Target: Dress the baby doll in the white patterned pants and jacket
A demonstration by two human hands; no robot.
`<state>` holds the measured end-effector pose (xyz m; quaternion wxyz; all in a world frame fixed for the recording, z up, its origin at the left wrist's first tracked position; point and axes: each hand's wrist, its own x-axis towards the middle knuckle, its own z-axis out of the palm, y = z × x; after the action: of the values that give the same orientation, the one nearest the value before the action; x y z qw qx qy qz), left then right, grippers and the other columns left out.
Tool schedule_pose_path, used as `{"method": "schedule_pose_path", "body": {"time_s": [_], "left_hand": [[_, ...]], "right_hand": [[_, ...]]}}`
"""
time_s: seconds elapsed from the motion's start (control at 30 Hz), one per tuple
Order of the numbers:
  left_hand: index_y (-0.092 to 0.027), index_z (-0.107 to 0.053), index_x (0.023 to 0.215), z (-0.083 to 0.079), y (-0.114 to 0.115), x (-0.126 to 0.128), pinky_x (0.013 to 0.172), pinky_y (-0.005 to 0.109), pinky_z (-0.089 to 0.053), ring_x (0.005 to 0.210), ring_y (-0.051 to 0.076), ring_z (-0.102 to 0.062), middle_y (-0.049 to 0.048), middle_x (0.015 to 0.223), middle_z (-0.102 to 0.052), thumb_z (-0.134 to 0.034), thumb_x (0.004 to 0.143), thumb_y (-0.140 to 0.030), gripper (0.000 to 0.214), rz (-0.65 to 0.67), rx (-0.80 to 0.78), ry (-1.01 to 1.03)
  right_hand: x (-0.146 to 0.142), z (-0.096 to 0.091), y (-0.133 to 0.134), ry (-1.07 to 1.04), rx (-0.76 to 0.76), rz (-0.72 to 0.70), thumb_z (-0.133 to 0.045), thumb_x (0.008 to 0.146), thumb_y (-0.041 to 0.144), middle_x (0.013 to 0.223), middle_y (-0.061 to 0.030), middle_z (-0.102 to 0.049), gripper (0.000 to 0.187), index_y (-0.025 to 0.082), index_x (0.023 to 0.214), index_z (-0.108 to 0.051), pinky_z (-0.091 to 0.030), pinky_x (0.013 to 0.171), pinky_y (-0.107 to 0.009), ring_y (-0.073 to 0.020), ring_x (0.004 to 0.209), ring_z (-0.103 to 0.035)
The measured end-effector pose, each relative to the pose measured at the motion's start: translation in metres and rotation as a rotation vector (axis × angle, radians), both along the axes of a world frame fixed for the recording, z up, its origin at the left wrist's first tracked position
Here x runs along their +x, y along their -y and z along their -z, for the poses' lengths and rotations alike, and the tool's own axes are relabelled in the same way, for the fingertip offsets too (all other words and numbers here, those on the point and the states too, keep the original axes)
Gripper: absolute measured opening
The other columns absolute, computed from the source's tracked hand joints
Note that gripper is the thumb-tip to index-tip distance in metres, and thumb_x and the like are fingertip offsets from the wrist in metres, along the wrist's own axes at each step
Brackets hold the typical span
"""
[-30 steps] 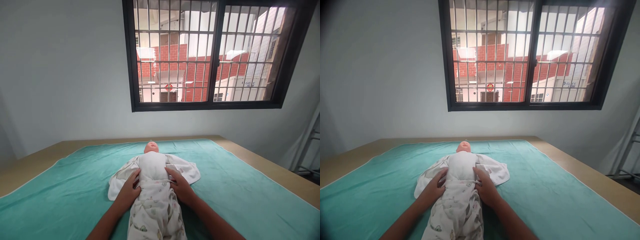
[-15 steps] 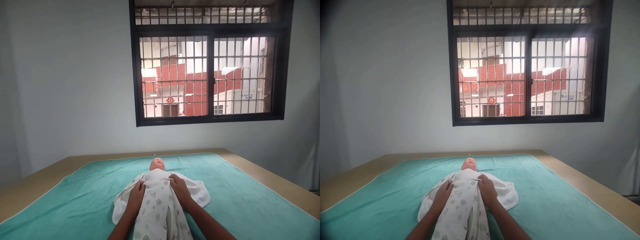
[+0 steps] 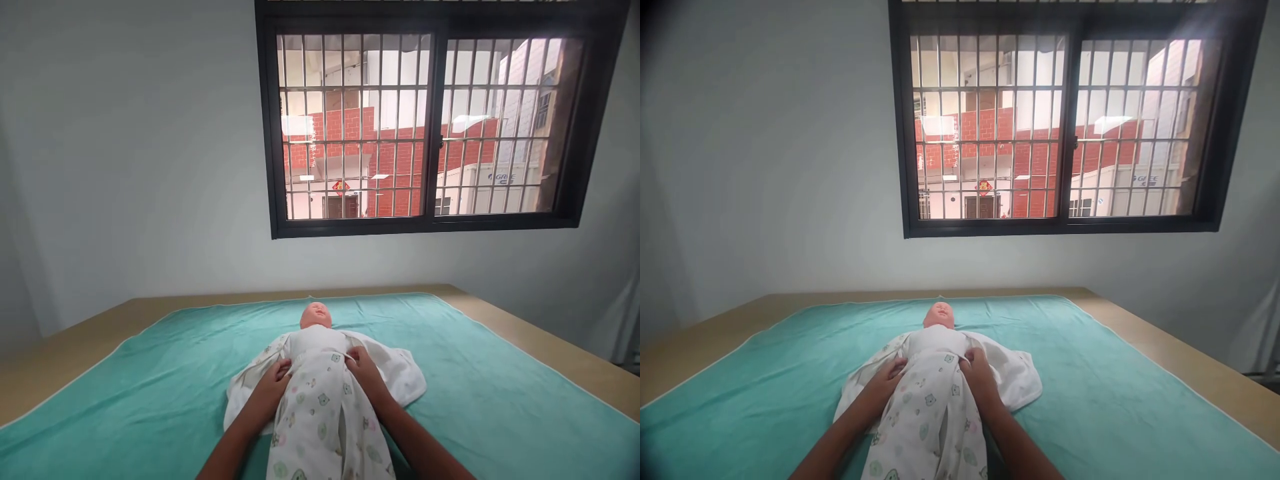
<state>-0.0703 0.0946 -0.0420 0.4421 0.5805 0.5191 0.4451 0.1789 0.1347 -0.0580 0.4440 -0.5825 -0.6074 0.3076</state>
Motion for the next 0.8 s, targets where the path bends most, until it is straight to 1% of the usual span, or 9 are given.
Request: {"method": "schedule_pose_path", "body": {"time_s": [0.07, 0.17, 0.33, 0.4, 0.47, 0.57, 0.63, 0.73, 0.8], "left_hand": [[-0.013, -0.051, 0.12, 0.005, -0.001, 0.003, 0.097, 0.036, -0.046, 0.11, 0.026, -0.062, 0.0138, 0.116, -0.066, -0.061, 0.073, -0.042, 0.055, -0.014, 0.019, 0.04], [-0.015, -0.05, 0.117, 0.013, -0.003, 0.009, 0.092, 0.037, -0.047, 0.107, 0.026, -0.063, 0.0137, 0.113, -0.066, -0.057, 0.074, -0.034, 0.047, -0.099, 0.075, 0.055], [-0.018, -0.052, 0.105, 0.018, -0.005, 0.015, 0.091, 0.037, -0.043, 0.101, 0.025, -0.061, 0.0091, 0.102, -0.064, -0.05, 0.069, -0.023, 0.036, -0.197, 0.158, 0.032], [-0.019, -0.052, 0.1, 0.017, -0.003, 0.015, 0.089, 0.037, -0.042, 0.095, 0.024, -0.061, 0.0065, 0.096, -0.063, -0.05, 0.068, -0.023, 0.032, -0.223, 0.182, 0.023], [-0.02, -0.052, 0.095, 0.016, 0.0, 0.014, 0.086, 0.036, -0.042, 0.089, 0.023, -0.06, 0.0042, 0.092, -0.062, -0.05, 0.068, -0.023, 0.027, -0.244, 0.202, 0.02], [-0.021, -0.051, 0.088, 0.015, 0.002, 0.012, 0.076, 0.032, -0.042, 0.076, 0.02, -0.058, 0.0, 0.08, -0.06, -0.051, 0.068, -0.024, 0.021, -0.266, 0.202, 0.028], [-0.021, -0.051, 0.086, 0.013, 0.003, 0.013, 0.071, 0.03, -0.041, 0.069, 0.018, -0.055, -0.0023, 0.073, -0.057, -0.053, 0.067, -0.025, 0.019, -0.281, 0.194, 0.04], [-0.021, -0.05, 0.085, 0.009, 0.007, 0.019, 0.067, 0.027, -0.04, 0.068, 0.017, -0.054, -0.0026, 0.072, -0.058, -0.055, 0.069, -0.028, 0.018, -0.281, 0.182, 0.078], [-0.021, -0.05, 0.085, 0.005, 0.012, 0.024, 0.066, 0.026, -0.04, 0.07, 0.017, -0.054, -0.0019, 0.075, -0.06, -0.057, 0.07, -0.031, 0.019, -0.258, 0.161, 0.15]], "right_hand": [[0.0, -0.002, 0.004, -0.007, -0.056, 0.01, -0.048, 0.077, 0.044, 0.089, -0.0078, -0.067, 0.029, 0.019, 0.089, -0.057, -0.043, 0.078, -0.035, -0.025, 0.088, -0.06], [0.003, -0.007, 0.012, -0.04, -0.096, -0.056, -0.048, 0.078, 0.049, 0.085, -0.0067, -0.069, 0.034, 0.018, 0.08, -0.062, -0.043, 0.073, -0.033, -0.0244, 0.084, -0.06], [0.012, -0.018, 0.023, -0.244, -0.159, -0.292, -0.055, 0.076, 0.049, 0.08, -0.0056, -0.07, 0.033, 0.018, 0.08, -0.067, -0.046, 0.07, -0.032, -0.0227, 0.079, -0.062], [0.014, -0.017, 0.024, -0.369, -0.201, -0.385, -0.06, 0.073, 0.045, 0.078, -0.0052, -0.069, 0.03, 0.017, 0.083, -0.067, -0.047, 0.071, -0.033, -0.022, 0.076, -0.062], [0.016, -0.013, 0.022, -0.466, -0.223, -0.438, -0.064, 0.07, 0.037, 0.075, -0.0043, -0.069, 0.025, 0.016, 0.083, -0.067, -0.047, 0.07, -0.033, -0.0208, 0.073, -0.062], [0.016, -0.006, 0.016, -0.506, -0.207, -0.429, -0.063, 0.064, 0.024, 0.075, -0.0029, -0.068, 0.018, 0.015, 0.079, -0.066, -0.046, 0.067, -0.031, -0.0191, 0.071, -0.061], [0.016, -0.004, 0.013, -0.501, -0.192, -0.405, -0.062, 0.061, 0.019, 0.074, -0.0019, -0.068, 0.019, 0.015, 0.08, -0.066, -0.045, 0.067, -0.03, -0.0192, 0.072, -0.061], [0.017, -0.005, 0.013, -0.507, -0.182, -0.402, -0.062, 0.06, 0.02, 0.073, -0.0011, -0.068, 0.022, 0.016, 0.081, -0.066, -0.046, 0.07, -0.031, -0.0202, 0.075, -0.061], [0.017, -0.008, 0.014, -0.513, -0.174, -0.411, -0.063, 0.061, 0.023, 0.074, -0.0013, -0.069, 0.022, 0.016, 0.081, -0.066, -0.047, 0.074, -0.033, -0.0207, 0.076, -0.062]]}}
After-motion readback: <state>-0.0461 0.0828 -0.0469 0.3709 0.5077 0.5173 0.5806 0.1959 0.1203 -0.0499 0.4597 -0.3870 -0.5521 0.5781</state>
